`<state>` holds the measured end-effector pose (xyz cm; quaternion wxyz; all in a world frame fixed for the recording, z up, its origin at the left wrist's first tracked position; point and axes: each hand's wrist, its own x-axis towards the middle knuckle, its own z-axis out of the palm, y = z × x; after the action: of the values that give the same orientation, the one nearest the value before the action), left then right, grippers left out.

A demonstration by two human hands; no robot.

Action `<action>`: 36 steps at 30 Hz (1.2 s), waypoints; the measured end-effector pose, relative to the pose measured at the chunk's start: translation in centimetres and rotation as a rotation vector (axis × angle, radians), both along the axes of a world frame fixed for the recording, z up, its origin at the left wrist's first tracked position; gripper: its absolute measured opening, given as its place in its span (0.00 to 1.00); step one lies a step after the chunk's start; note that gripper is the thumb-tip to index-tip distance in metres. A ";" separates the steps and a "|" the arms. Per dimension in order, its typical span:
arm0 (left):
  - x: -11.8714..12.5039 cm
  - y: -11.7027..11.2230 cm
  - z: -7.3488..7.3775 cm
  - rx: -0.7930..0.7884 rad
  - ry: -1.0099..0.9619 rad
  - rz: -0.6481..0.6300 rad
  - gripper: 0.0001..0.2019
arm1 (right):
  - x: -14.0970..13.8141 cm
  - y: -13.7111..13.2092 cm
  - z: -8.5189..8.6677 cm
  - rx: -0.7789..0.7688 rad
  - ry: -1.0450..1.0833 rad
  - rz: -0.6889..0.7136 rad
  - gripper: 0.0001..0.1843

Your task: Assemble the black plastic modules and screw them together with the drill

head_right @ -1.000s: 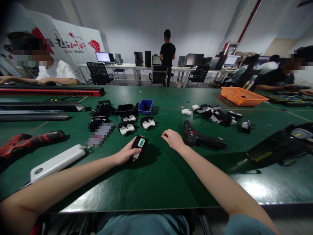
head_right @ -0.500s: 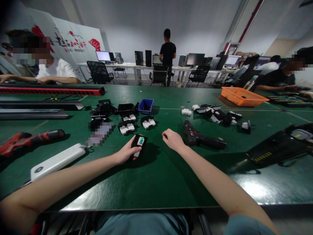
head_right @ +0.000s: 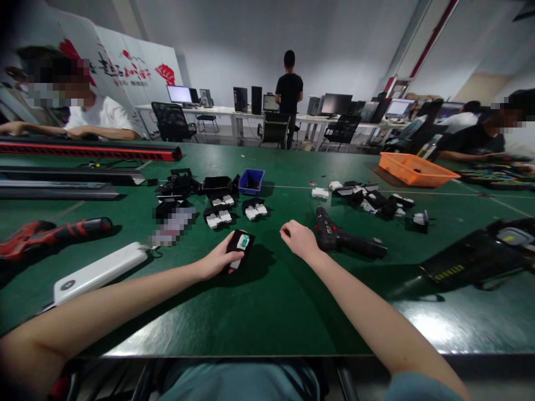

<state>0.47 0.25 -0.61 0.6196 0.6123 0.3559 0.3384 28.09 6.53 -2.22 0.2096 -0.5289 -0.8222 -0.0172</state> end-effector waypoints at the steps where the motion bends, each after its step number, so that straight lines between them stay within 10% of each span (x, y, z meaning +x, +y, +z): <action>1: 0.0 0.0 0.1 0.001 0.002 -0.002 0.27 | -0.1 0.0 -0.1 -0.009 -0.009 -0.001 0.09; 15: 0.2 0.0 -0.2 0.009 -0.039 0.090 0.27 | -0.2 0.1 0.0 -0.050 -0.013 0.000 0.11; 25: 0.6 0.4 -0.5 0.185 0.005 0.308 0.27 | -5.1 -4.9 1.8 -0.427 0.833 0.290 0.13; 36: 0.5 0.5 -1.1 0.371 0.102 0.312 0.31 | -7.1 -6.2 1.4 -0.577 0.914 0.302 0.12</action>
<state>0.96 0.70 -1.72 0.4182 0.6696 0.4087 0.4579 20.94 0.37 -0.78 0.3915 -0.3947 -0.6859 0.4695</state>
